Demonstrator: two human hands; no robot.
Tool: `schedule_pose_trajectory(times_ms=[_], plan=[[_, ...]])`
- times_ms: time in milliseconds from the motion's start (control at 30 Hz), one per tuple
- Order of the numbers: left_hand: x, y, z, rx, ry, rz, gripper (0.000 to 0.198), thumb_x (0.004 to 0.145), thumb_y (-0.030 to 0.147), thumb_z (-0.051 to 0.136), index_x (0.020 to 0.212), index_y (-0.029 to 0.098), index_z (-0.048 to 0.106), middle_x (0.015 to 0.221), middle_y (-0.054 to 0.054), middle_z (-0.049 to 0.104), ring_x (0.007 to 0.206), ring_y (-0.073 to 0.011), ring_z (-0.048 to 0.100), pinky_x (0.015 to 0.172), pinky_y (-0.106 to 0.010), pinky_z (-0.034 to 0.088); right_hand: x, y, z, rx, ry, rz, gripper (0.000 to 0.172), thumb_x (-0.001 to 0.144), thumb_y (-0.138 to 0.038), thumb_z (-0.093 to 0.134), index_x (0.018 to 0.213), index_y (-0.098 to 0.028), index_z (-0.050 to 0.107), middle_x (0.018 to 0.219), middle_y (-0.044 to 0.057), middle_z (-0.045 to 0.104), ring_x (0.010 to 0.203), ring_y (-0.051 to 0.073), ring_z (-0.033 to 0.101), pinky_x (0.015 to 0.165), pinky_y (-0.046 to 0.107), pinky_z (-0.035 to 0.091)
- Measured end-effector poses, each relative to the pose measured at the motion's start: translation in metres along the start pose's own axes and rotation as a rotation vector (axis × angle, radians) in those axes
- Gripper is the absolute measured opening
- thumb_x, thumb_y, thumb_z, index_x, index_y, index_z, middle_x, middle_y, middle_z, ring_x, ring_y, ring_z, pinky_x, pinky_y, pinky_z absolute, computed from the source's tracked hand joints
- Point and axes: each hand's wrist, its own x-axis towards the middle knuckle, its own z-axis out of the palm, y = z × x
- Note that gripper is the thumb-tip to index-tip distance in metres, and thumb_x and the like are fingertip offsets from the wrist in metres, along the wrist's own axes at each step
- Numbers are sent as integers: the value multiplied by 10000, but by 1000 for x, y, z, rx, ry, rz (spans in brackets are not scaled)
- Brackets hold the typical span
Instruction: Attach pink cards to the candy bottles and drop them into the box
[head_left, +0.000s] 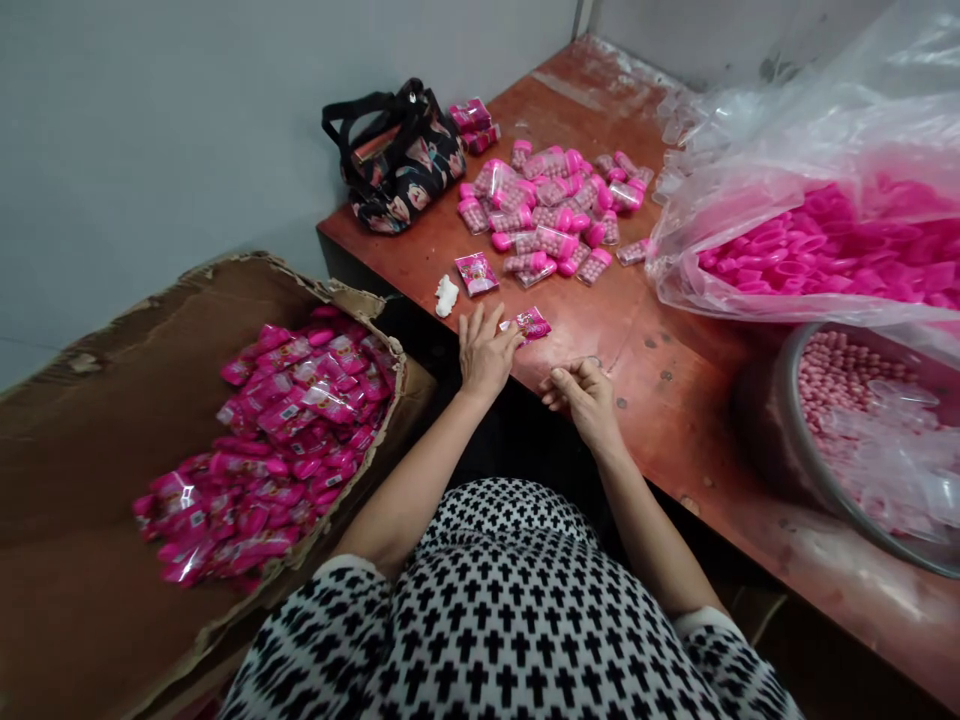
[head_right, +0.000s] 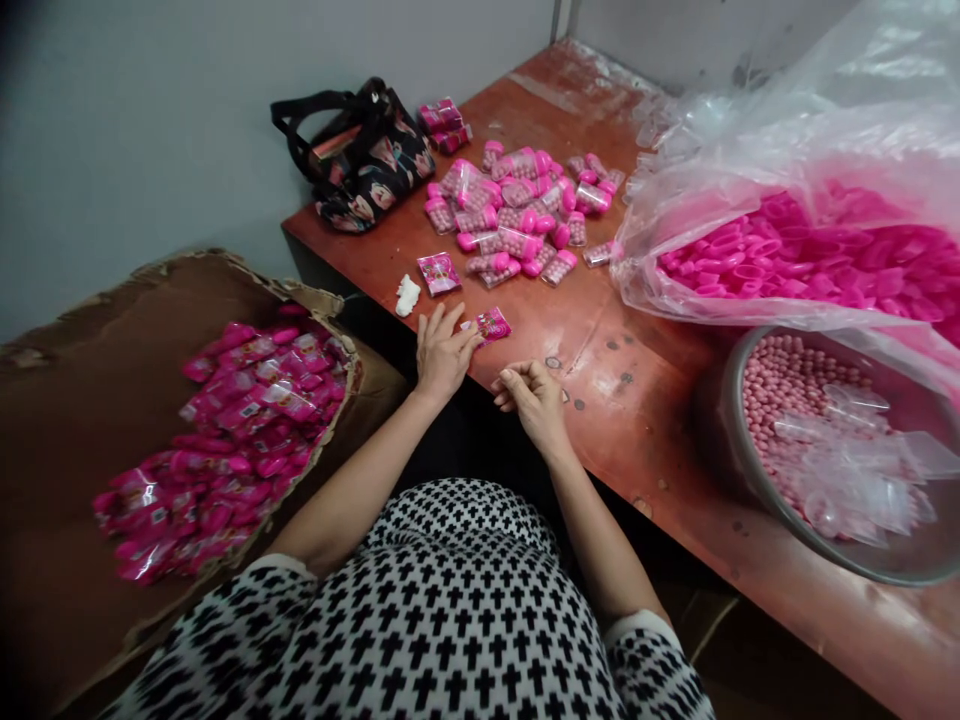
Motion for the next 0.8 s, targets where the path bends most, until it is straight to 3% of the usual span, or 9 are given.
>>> schedule_pose_trajectory(times_ms=[133, 267, 367, 467, 533, 633, 700, 733, 800], plan=[[-6, -3, 3, -35, 34, 17, 140, 801, 258, 594, 873, 263, 713, 1244, -54, 606, 1324, -262, 367, 1122, -547, 60, 16, 2, -2, -48, 36, -13, 251, 757, -411, 631, 797, -180, 542, 666, -22, 656, 518, 83, 595, 476, 188, 473], [-16, 12, 1, -150, 78, 28, 173, 804, 278, 595, 929, 273, 713, 1246, -50, 605, 1315, -244, 383, 1127, -508, 121, 40, 4, 6, 21, 137, -106, 356, 698, -374, 689, 970, -206, 531, 874, -10, 653, 758, 104, 625, 611, 207, 507], [-23, 30, -6, -301, 63, 16, 203, 782, 284, 625, 966, 282, 711, 1209, -49, 630, 1254, -234, 460, 1106, -455, 237, 52, -2, 8, 140, 68, -94, 414, 682, -354, 706, 1012, -216, 499, 801, -41, 637, 668, 87, 602, 578, 195, 484], [-26, 42, -15, -499, 1, -189, 340, 742, 367, 665, 1056, 239, 686, 1118, -79, 673, 1079, -242, 595, 998, -416, 405, 56, -13, 2, 137, -51, -63, 399, 676, -344, 714, 984, -205, 502, 678, -74, 606, 538, 65, 548, 524, 179, 443], [-26, 44, -19, -669, -133, -382, 371, 722, 434, 666, 991, 182, 708, 964, -97, 711, 896, -236, 660, 860, -398, 504, 56, -22, -7, 64, -192, -40, 414, 662, -331, 728, 987, -198, 509, 639, -83, 590, 518, 63, 528, 508, 173, 422], [-25, 44, -21, -883, -357, -574, 343, 673, 435, 709, 810, 121, 728, 779, -94, 707, 707, -191, 667, 701, -326, 552, 57, -34, -19, -113, -417, 17, 413, 667, -337, 723, 998, -189, 526, 609, -84, 578, 505, 71, 515, 492, 179, 408], [-25, 45, -19, -952, -388, -641, 306, 631, 388, 752, 751, 107, 724, 740, -89, 699, 668, -165, 662, 665, -282, 551, 66, -40, -26, -268, -491, 42, 374, 681, -365, 704, 971, -178, 559, 606, -66, 590, 505, 87, 528, 492, 197, 415], [-25, 45, -17, -973, -368, -666, 292, 611, 367, 769, 726, 102, 722, 722, -87, 695, 650, -156, 659, 654, -269, 550, 74, -44, -29, -366, -467, 38, 336, 699, -390, 681, 931, -168, 583, 611, -47, 604, 507, 99, 538, 493, 209, 419], [-26, 48, -14, -1000, -284, -713, 275, 568, 332, 797, 677, 95, 713, 679, -83, 688, 609, -143, 651, 638, -258, 548, 95, -50, -33, -618, -254, -22, 303, 761, -440, 601, 830, -146, 618, 637, 13, 640, 542, 134, 573, 521, 239, 433]])
